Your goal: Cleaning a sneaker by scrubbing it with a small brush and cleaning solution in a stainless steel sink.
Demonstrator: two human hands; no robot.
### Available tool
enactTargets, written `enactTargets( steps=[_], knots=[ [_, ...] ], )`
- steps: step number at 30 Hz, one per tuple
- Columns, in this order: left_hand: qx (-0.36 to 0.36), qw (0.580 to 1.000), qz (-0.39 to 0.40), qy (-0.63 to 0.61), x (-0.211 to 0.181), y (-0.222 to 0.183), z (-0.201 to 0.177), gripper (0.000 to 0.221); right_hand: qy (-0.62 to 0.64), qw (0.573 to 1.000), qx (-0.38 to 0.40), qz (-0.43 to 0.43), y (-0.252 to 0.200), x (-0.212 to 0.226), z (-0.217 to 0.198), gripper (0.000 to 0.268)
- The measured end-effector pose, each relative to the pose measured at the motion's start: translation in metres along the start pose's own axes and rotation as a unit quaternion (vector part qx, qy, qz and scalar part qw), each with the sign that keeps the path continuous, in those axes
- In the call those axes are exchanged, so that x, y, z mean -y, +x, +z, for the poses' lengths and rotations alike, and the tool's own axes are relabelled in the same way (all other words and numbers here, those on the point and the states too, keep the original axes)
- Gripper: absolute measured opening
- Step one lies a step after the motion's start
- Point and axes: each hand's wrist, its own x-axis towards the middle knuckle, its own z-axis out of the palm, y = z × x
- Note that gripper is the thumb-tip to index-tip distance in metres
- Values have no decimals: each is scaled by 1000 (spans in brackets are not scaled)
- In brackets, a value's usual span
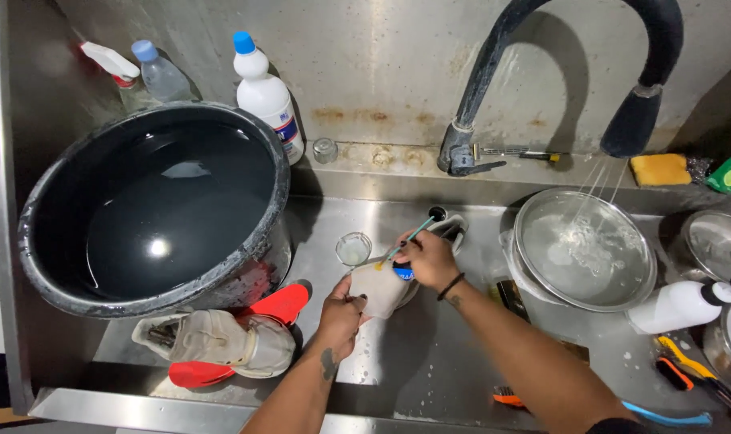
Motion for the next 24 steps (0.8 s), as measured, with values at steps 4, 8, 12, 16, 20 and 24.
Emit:
enactTargets(
  steps=[4, 8, 12, 16, 20, 24],
  knots=[
    [-14, 1000, -10, 18, -2, 0, 1, 65, -40, 996, 44, -69, -15, -9, -12, 24],
    [-30, 998, -29, 35, -2, -1, 2, 67, -44, 996, -21, -74, -16, -10, -16, 23],
    [-17, 1000, 5, 17, 7, 6, -2, 59, -20, 991, 33, -130, -23, -28, -4, 19],
    [-42, 997, -24, 68, -3, -3, 0, 71, -46, 988, 62, -132, -24, -21, -12, 20],
    [-45, 997, -22, 61, -5, -5, 1, 68, -89, 992, 17, -92, -33, -10, -15, 18],
    [-43, 996, -12, 81, -4, -4, 1, 63, -98, 988, 37, -117, -29, -22, -20, 24]
  ],
)
